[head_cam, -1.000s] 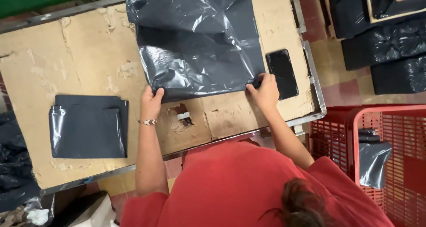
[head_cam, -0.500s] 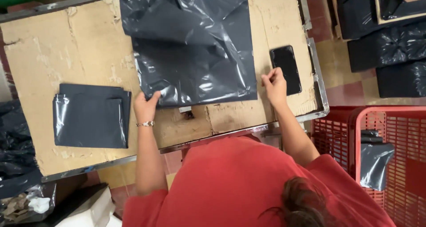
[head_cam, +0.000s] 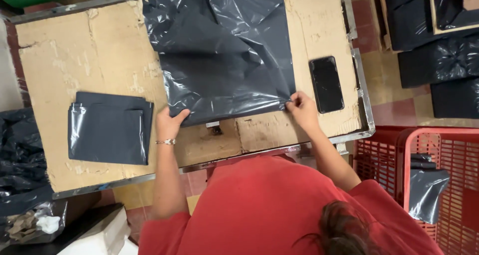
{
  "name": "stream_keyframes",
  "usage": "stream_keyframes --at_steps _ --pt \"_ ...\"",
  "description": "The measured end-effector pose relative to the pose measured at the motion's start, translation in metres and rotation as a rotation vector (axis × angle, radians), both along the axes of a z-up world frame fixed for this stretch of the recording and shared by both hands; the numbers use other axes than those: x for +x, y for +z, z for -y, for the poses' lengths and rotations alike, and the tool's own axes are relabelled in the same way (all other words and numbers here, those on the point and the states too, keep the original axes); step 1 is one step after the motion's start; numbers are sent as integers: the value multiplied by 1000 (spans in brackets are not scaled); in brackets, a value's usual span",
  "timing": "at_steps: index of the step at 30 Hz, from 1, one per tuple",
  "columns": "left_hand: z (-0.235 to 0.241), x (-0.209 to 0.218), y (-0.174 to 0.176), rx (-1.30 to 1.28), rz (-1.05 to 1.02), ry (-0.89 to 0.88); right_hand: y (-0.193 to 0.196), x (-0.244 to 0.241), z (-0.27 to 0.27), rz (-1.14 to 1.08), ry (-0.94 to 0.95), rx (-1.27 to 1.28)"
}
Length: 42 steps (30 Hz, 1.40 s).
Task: Folding plastic bags and placing them into a collection basket
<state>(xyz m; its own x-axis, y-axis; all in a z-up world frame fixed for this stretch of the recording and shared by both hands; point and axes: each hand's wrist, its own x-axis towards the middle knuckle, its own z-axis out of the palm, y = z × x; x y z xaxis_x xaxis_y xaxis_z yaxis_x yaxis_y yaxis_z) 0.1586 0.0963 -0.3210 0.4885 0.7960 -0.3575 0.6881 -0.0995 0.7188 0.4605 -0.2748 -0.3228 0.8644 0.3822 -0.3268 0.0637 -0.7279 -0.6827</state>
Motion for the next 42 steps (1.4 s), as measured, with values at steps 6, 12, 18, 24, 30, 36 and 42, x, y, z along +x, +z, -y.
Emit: stream_keyframes --at_steps 6,12,18,24,30,36,42 --pt "5 -17 -52 -28 85 -49 37 -11 2 199 15 -90" --pt "36 -31 -14 291 -74 33 23 -25 21 183 157 -171" --pt "50 -6 41 779 -461 -64 61 -33 4 534 357 -160" --pt "24 131 68 1097 50 -345 40 22 -63 623 642 46" --pt "-37 223 46 875 -64 -444 75 127 -197 1070 761 -131" --pt "-51 215 10 914 -185 -533 17 199 -278 1052 976 -64" --pt "-34 193 51 812 -182 -535 41 204 -293 647 980 89"
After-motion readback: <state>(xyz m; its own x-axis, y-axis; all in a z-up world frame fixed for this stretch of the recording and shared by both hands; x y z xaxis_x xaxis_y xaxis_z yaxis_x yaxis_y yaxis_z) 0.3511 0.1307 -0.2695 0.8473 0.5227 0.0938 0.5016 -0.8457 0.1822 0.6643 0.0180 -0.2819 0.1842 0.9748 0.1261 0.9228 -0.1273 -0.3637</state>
